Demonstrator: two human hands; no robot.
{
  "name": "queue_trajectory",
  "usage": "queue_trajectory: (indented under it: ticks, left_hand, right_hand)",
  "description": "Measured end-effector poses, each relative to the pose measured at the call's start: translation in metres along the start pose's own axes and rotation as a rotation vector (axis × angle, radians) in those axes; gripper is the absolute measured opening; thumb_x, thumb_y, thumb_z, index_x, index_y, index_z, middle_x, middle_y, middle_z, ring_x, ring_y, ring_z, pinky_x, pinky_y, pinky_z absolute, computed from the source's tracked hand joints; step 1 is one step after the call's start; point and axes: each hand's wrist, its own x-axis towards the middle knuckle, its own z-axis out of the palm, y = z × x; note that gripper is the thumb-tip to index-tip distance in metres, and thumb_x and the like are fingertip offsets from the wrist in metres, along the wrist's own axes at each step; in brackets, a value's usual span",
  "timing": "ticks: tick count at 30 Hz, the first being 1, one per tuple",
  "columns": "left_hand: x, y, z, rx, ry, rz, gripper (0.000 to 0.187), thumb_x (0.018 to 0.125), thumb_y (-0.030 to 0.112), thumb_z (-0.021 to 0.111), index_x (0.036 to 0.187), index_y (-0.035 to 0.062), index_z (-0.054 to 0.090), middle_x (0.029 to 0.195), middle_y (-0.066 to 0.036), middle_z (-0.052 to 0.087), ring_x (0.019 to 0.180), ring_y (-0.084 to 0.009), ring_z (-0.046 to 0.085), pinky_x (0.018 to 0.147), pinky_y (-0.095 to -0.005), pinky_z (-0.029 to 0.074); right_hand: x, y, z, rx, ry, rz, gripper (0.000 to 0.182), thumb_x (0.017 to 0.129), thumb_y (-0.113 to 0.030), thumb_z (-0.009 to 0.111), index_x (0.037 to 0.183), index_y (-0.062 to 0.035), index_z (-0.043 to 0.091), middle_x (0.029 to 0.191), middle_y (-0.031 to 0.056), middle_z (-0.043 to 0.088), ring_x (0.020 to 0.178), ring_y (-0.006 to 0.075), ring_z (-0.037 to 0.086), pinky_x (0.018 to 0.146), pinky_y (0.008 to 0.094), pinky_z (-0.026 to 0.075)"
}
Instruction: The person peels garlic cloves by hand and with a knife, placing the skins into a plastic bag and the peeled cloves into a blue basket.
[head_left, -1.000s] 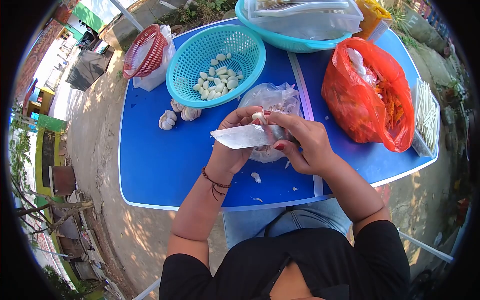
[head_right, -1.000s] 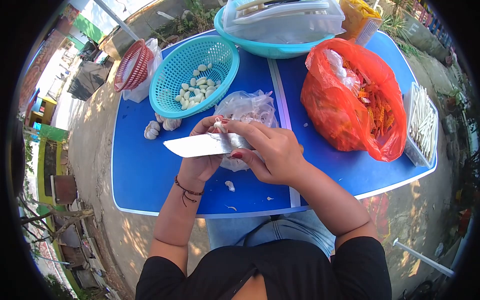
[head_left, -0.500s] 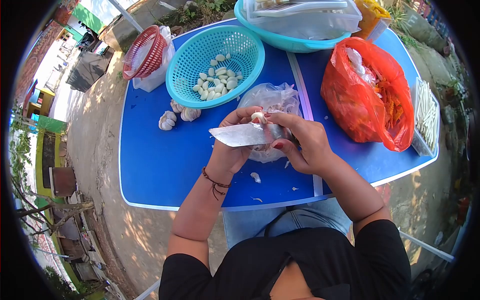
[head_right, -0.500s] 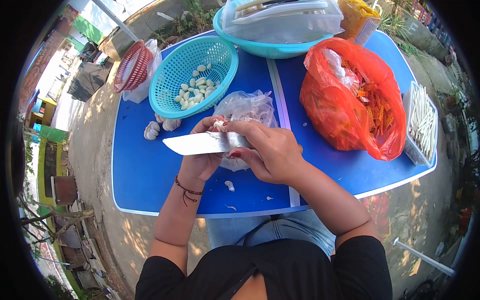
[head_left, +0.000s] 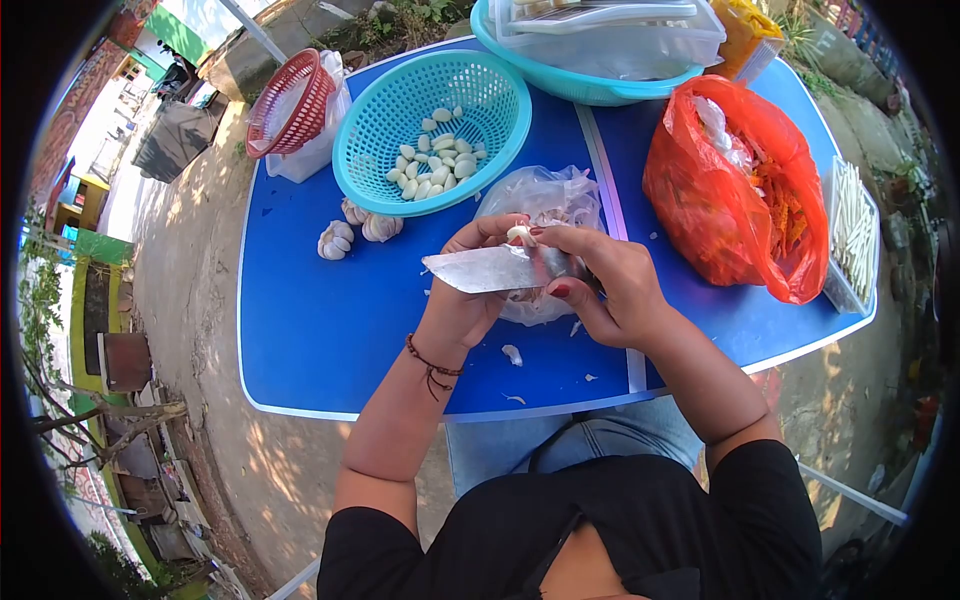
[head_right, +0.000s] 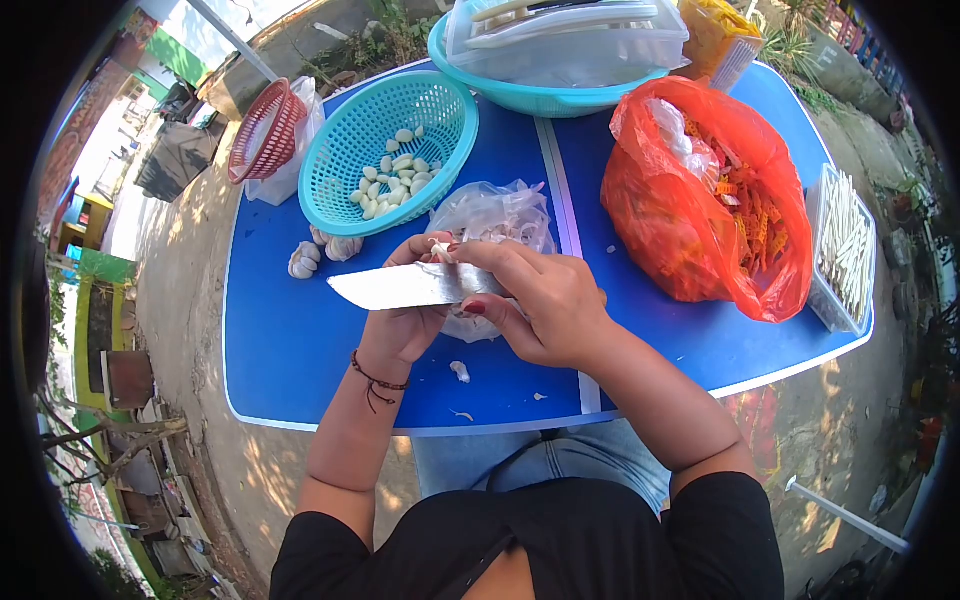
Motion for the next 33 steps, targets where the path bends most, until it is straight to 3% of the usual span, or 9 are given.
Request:
queue_trajectory:
  ticks: [1,4,7,10,13,19,24,27,33]
  left_hand:
    - [0.0,0.0,-0.001,0.027,-0.003,-0.002,0.042,0.089,0.032,0.063,0.119,0.0038,0.052,0.117,-0.008,0.058,0.103,-0.0174,0.063,0.085,-0.0299,0.057]
    - [0.0,0.001,0.002,0.023,0.007,-0.005,0.039,0.089,0.026,0.064,0.119,0.0036,0.051,0.115,-0.008,0.059,0.101,-0.017,0.063,0.086,-0.0297,0.056]
    - [0.0,0.004,0.007,-0.04,0.045,-0.013,0.031,0.086,0.007,0.065,0.115,0.0003,0.055,0.105,-0.012,0.063,0.093,-0.0198,0.066,0.079,-0.0328,0.057]
    - [0.001,0.004,0.009,-0.067,0.047,-0.023,0.032,0.086,0.004,0.064,0.116,-0.0004,0.054,0.107,-0.014,0.063,0.093,-0.0205,0.067,0.08,-0.0324,0.057]
    - [-0.001,0.003,0.013,-0.033,0.1,-0.011,0.032,0.088,0.004,0.062,0.118,-0.0008,0.053,0.106,-0.014,0.064,0.093,-0.0202,0.067,0.08,-0.0308,0.058]
    - [0.001,0.008,0.013,-0.118,0.023,-0.107,0.032,0.088,0.002,0.062,0.118,-0.0019,0.053,0.103,-0.015,0.065,0.09,-0.0203,0.069,0.077,-0.0281,0.059]
    - [0.002,0.006,0.006,-0.173,-0.062,-0.072,0.026,0.088,0.0,0.061,0.113,-0.0018,0.054,0.104,-0.015,0.065,0.093,-0.0217,0.068,0.076,-0.0266,0.059]
    - [0.002,0.009,0.011,-0.168,-0.007,-0.059,0.024,0.088,0.0,0.061,0.111,-0.0017,0.054,0.103,-0.015,0.064,0.094,-0.0218,0.068,0.079,-0.0273,0.059]
    - [-0.001,0.007,0.014,-0.059,0.108,0.015,0.027,0.087,0.0,0.061,0.113,-0.0008,0.054,0.108,-0.015,0.063,0.098,-0.0217,0.066,0.084,-0.0283,0.058]
  right_hand:
    - [0.0,0.0,0.0,0.001,0.002,0.003,0.042,0.079,-0.019,0.07,0.118,-0.0089,0.058,0.097,0.0124,0.067,0.065,0.0264,0.065,0.054,0.0324,0.049]
    - [0.0,0.0,0.0,0.007,-0.002,0.019,0.04,0.079,-0.017,0.07,0.117,-0.01,0.059,0.092,0.011,0.067,0.064,0.0261,0.064,0.053,0.0323,0.048]
    - [0.0,0.0,-0.001,0.008,-0.002,0.041,0.037,0.079,-0.015,0.07,0.115,-0.0107,0.061,0.088,0.0099,0.065,0.064,0.0259,0.063,0.053,0.0321,0.048]
    - [-0.002,0.004,0.002,0.012,0.037,0.044,0.035,0.079,-0.013,0.069,0.113,-0.01,0.063,0.086,0.0095,0.065,0.064,0.0258,0.063,0.053,0.0319,0.048]
    - [-0.001,0.006,0.003,0.045,0.083,0.049,0.033,0.08,-0.01,0.069,0.113,-0.0079,0.063,0.086,0.0101,0.065,0.065,0.0254,0.063,0.054,0.0315,0.048]
    - [0.002,0.003,-0.001,0.064,0.122,0.094,0.03,0.082,-0.006,0.066,0.112,-0.005,0.063,0.087,0.0119,0.065,0.067,0.0247,0.064,0.058,0.0299,0.049]
    - [0.001,0.009,0.002,0.1,0.246,0.125,0.026,0.087,-0.007,0.063,0.112,-0.0015,0.062,0.089,0.0145,0.065,0.067,0.021,0.063,0.06,0.029,0.049]
    - [0.005,-0.002,-0.005,0.094,0.191,0.246,0.024,0.089,-0.01,0.063,0.11,0.0009,0.061,0.088,0.0153,0.064,0.066,0.0189,0.062,0.06,0.0285,0.049]
    - [-0.001,-0.003,-0.006,0.014,0.058,0.214,0.03,0.086,-0.019,0.067,0.109,-0.0017,0.06,0.083,0.012,0.064,0.061,0.0189,0.06,0.055,0.0277,0.047]
